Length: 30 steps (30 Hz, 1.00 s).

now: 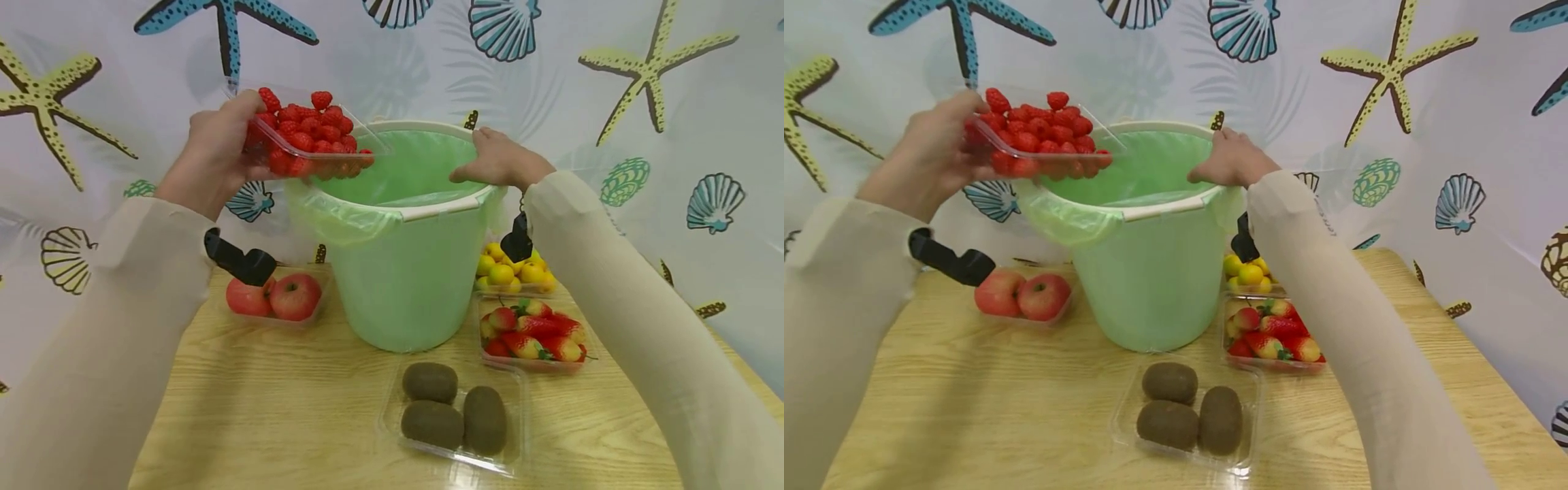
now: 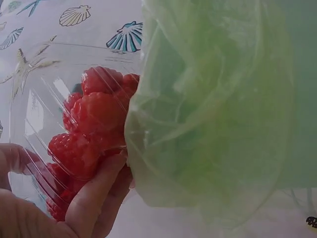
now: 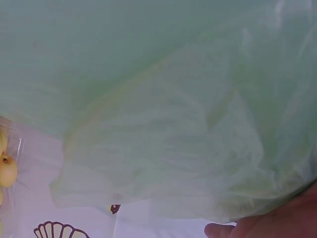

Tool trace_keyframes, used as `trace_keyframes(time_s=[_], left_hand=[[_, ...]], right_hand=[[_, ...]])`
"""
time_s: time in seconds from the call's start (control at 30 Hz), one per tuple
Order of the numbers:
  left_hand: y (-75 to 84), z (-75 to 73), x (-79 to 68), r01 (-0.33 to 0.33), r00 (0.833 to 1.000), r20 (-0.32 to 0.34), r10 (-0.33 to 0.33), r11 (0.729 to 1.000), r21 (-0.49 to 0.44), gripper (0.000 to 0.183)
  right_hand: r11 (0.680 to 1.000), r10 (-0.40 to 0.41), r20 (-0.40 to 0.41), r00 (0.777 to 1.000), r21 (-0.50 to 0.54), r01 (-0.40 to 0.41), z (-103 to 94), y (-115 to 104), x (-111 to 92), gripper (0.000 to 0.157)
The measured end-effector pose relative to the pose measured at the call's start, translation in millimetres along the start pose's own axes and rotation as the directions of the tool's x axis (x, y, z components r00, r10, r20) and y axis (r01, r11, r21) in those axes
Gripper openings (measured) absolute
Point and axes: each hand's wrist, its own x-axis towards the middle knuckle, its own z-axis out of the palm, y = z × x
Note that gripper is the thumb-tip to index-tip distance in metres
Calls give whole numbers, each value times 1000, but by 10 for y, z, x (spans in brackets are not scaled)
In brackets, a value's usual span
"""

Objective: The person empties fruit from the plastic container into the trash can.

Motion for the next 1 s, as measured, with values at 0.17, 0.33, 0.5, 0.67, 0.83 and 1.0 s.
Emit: trace_keyframes(time_s=[0.17,0.33,0.5,0.67,0.83,1.0], left_hand=[[7,72,-8,6,1000,-13,-5,994,111,66],[49,124,-24,9,1000,-17,-6,980,197,70],[80,168,-50,19,1000,-20,-15,971,240,72],[92,190,-84,4,1000,-20,2,957,289,69],[73,193,17,-15,999,-28,26,938,345,65],[-44,147,356,-88,995,-8,103,880,468,62]], right_hand=[[1000,-5,1,1000,1,5,25,-5,17,89],[1000,5,-2,1000,-14,-5,13,4,21,89],[1000,7,-4,1000,-4,-7,1,13,10,89],[1000,2,0,1000,1,-2,-3,-2,3,89],[1000,-4,-1,1000,-4,4,-14,4,-1,89],[1000,-6,0,1000,4,6,-3,1,-4,88]])
